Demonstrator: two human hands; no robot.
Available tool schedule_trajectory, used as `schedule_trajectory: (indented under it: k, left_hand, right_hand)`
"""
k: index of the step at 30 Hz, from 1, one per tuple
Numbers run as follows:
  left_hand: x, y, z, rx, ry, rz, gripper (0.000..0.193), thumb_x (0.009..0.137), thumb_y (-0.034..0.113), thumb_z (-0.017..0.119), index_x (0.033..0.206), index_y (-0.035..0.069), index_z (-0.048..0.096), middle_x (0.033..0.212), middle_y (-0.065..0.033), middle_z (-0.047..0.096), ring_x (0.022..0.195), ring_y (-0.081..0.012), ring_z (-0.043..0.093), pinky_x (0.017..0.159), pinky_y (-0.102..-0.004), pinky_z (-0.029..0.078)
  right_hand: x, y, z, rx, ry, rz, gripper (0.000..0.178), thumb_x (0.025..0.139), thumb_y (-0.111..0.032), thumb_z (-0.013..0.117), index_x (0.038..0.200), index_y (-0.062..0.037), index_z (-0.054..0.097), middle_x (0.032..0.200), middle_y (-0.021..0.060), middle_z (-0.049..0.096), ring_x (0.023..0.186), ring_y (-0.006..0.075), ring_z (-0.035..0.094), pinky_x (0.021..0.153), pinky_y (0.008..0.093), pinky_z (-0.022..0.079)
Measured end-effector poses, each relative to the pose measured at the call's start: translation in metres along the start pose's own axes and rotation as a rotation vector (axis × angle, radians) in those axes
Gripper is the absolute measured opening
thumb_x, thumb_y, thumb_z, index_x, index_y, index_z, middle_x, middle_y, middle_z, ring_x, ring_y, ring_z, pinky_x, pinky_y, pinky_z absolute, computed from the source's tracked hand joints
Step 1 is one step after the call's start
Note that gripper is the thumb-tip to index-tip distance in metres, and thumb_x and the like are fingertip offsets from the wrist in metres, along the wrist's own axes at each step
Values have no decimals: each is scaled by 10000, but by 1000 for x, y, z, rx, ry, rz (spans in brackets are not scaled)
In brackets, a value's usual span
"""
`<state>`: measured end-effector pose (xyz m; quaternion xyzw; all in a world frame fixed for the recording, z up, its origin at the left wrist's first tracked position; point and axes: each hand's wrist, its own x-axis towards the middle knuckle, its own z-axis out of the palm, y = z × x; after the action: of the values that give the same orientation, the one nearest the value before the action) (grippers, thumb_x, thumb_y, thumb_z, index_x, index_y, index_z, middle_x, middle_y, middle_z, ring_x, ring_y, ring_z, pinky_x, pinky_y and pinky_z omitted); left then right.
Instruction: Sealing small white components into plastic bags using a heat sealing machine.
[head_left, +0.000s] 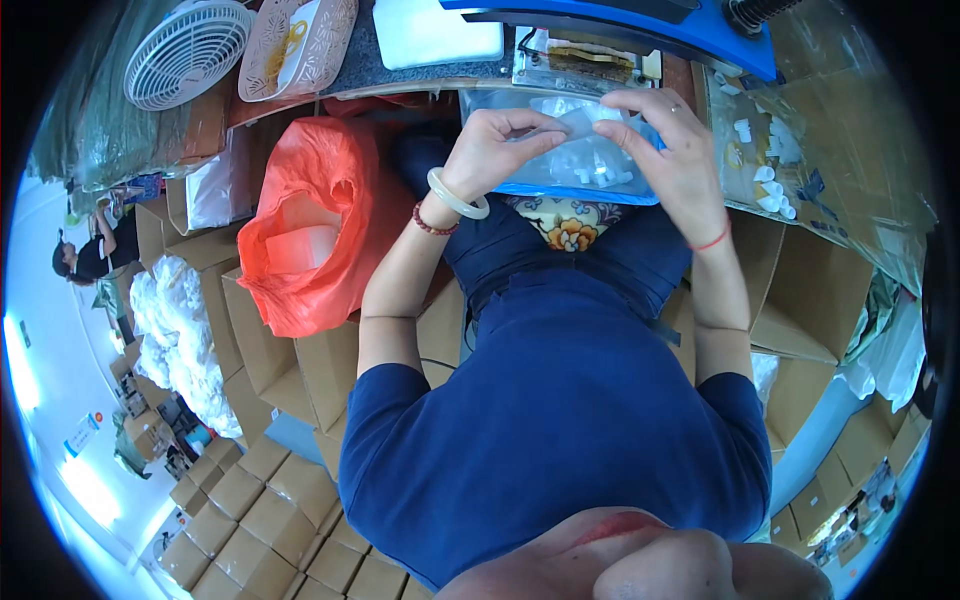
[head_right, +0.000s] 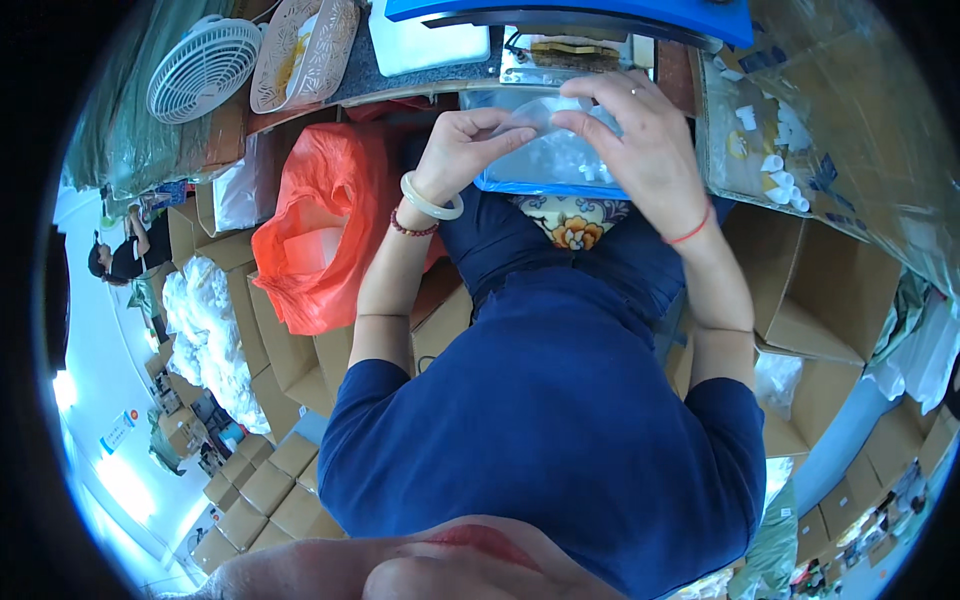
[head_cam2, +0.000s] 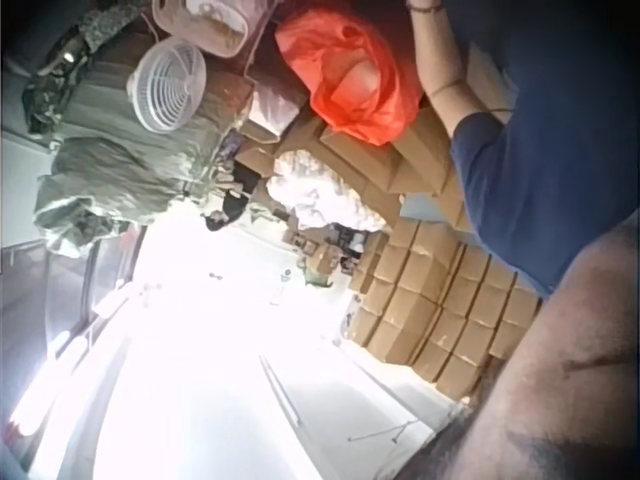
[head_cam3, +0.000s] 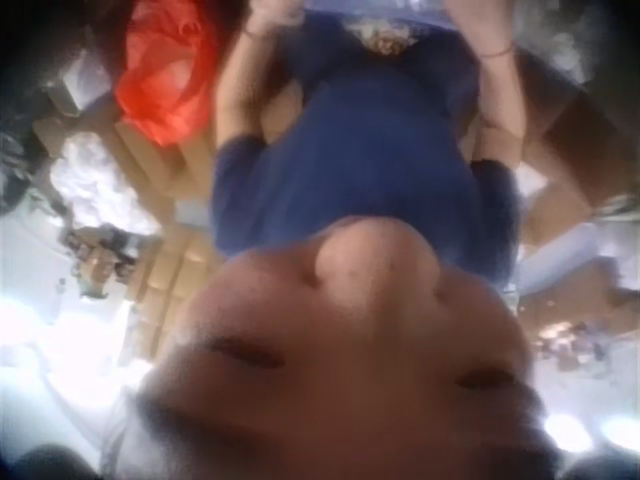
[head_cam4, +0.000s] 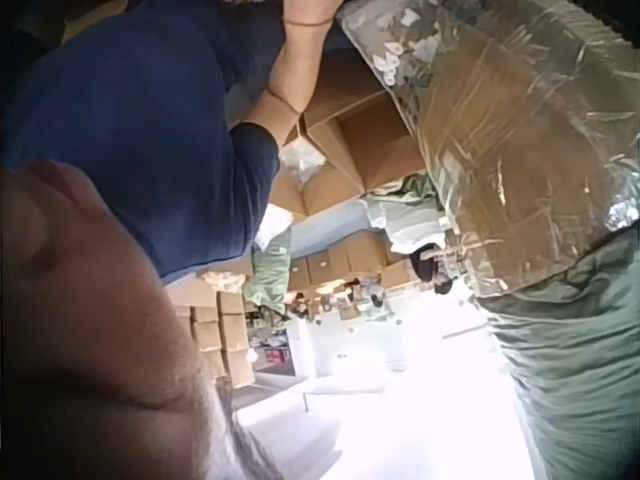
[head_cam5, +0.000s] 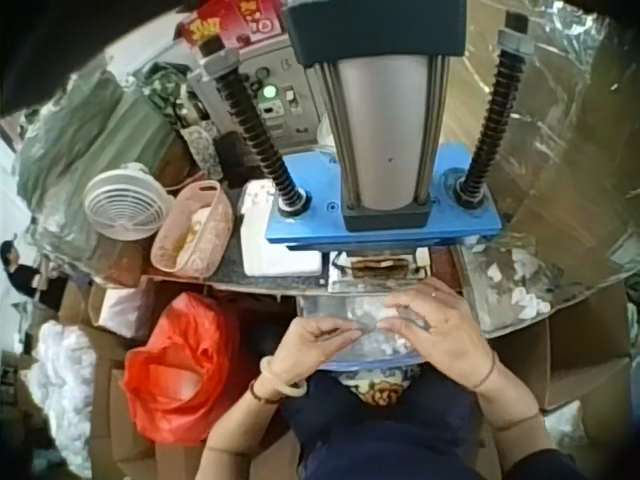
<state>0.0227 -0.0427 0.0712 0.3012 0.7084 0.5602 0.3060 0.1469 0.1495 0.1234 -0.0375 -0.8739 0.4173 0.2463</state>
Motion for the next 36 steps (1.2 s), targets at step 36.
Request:
schedule_trajectory:
  k: [36]
  left_hand:
    - [3,-43,-42,173,357,131,183,829,16,749,1007,-21,738,966,-53,733,865,-72,642,791,-216,513]
  right_hand:
    - [-36,17,22,55,3,224,221,857,-103,733,1072,-59,707,1058,59,689,922,168,621,800,273,489]
